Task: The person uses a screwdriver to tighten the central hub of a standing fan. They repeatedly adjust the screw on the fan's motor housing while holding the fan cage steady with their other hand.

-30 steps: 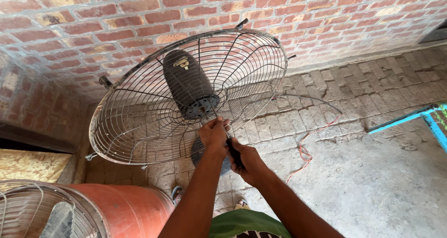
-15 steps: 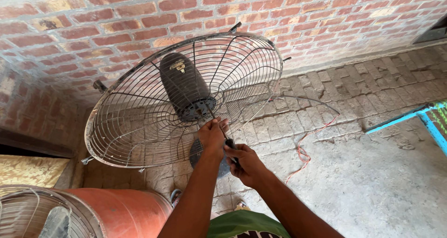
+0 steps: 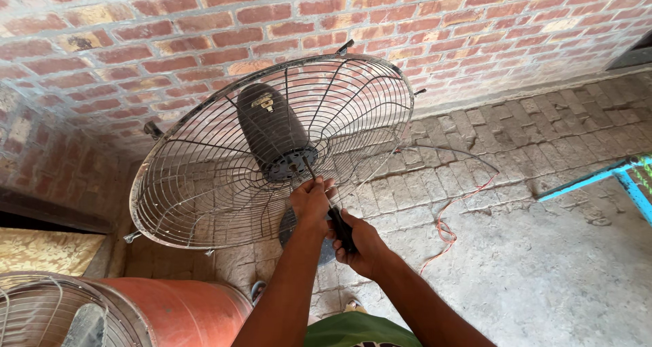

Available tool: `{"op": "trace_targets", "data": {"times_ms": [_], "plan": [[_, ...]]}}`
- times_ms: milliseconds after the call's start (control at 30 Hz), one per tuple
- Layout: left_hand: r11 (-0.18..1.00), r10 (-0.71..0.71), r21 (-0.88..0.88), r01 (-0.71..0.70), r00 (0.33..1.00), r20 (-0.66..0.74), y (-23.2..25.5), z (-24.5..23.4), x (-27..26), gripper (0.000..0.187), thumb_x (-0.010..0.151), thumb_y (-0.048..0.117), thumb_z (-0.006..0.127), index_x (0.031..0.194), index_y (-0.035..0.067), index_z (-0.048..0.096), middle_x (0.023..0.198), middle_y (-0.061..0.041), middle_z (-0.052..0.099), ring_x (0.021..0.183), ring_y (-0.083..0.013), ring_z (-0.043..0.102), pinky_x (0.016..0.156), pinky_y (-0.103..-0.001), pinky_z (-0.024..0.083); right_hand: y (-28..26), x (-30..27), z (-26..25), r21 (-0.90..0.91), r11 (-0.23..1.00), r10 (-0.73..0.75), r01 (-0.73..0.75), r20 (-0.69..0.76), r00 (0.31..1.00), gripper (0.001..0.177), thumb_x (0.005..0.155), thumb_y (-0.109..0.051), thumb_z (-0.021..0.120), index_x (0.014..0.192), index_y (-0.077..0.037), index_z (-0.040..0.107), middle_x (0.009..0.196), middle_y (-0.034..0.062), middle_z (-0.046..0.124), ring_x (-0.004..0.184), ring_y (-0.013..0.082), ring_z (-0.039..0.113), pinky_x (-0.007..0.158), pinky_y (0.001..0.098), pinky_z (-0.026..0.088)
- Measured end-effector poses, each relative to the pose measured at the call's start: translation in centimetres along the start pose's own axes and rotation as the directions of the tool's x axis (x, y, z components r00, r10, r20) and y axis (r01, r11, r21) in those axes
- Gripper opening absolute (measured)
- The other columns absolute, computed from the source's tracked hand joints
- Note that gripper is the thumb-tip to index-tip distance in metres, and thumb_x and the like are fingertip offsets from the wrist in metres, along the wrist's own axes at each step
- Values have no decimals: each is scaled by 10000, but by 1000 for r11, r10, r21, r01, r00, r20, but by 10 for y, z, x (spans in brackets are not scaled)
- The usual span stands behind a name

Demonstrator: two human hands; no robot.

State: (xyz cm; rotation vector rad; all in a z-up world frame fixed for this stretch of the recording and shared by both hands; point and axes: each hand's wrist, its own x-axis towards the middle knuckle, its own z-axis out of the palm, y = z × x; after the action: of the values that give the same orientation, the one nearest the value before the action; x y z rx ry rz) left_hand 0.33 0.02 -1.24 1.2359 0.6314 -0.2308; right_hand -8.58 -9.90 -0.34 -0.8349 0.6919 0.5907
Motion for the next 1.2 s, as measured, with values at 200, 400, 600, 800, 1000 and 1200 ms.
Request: {"op": "trace_targets", "data": {"times_ms": [200, 400, 600, 800, 1000, 1200], "plan": [[1000, 16, 11, -16, 999, 50, -8, -4, 9, 272, 1050, 156, 521, 1170, -35, 672, 1029, -124, 776, 852, -183, 738, 730, -287, 585, 1, 1, -5, -66, 995, -75, 79, 65, 995, 406, 1077, -407, 427, 1031, -83, 668, 790, 10, 623, 624, 100, 539, 567, 251, 488], [999, 7, -40, -2, 993, 116, -9, -7, 11, 281, 1044, 191, 466, 1170, 15, 645, 1015, -118, 788, 846, -208, 759, 735, -287, 607, 0, 2, 1, -42, 994, -108, 105, -71, 992, 217, 968, -272, 668, 1013, -59, 663, 839, 12, 686, 687, 118, 640, 566, 253, 508], [992, 2, 129, 4, 999, -49, 18, -8, -20, 203, 937, 113, 748, 996, -75, 697, 888, -154, 751, 725, -196, 724, 624, -320, 576, 0, 13, 1, -154, 962, -251, 226, -172, 953, 278, 858, -127, 815, 990, -86, 574, 793, 61, 641, 647, 154, 614, 481, 273, 430], [998, -18, 64, 22, 997, -73, 24, -6, -24, 165, 964, 107, 684, 1016, -49, 681, 882, -146, 772, 747, -197, 760, 673, -302, 622, -5, 4, 4, -59, 986, -156, 154, -30, 987, 281, 1025, -347, 609, 995, -69, 591, 800, 39, 637, 628, 120, 596, 508, 250, 478], [1000, -6, -2, 6, 1000, -29, -2, -8, -2, 198, 1011, 95, 600, 1063, -79, 679, 963, -188, 777, 819, -232, 778, 743, -302, 644, -5, -8, -1, -238, 970, 44, -55, -49, 998, 538, 1050, -514, 344, 1021, -90, 674, 789, 37, 674, 587, 111, 515, 492, 260, 413], [997, 35, -75, -32, 998, 50, -19, -7, 12, 266, 1038, 126, 505, 1137, -76, 647, 990, -179, 775, 822, -226, 786, 735, -308, 646, 2, 6, -17, -25, 998, -48, 49, 35, 998, 311, 1063, -363, 571, 962, -76, 639, 784, 14, 623, 637, 98, 584, 534, 232, 484]]}}
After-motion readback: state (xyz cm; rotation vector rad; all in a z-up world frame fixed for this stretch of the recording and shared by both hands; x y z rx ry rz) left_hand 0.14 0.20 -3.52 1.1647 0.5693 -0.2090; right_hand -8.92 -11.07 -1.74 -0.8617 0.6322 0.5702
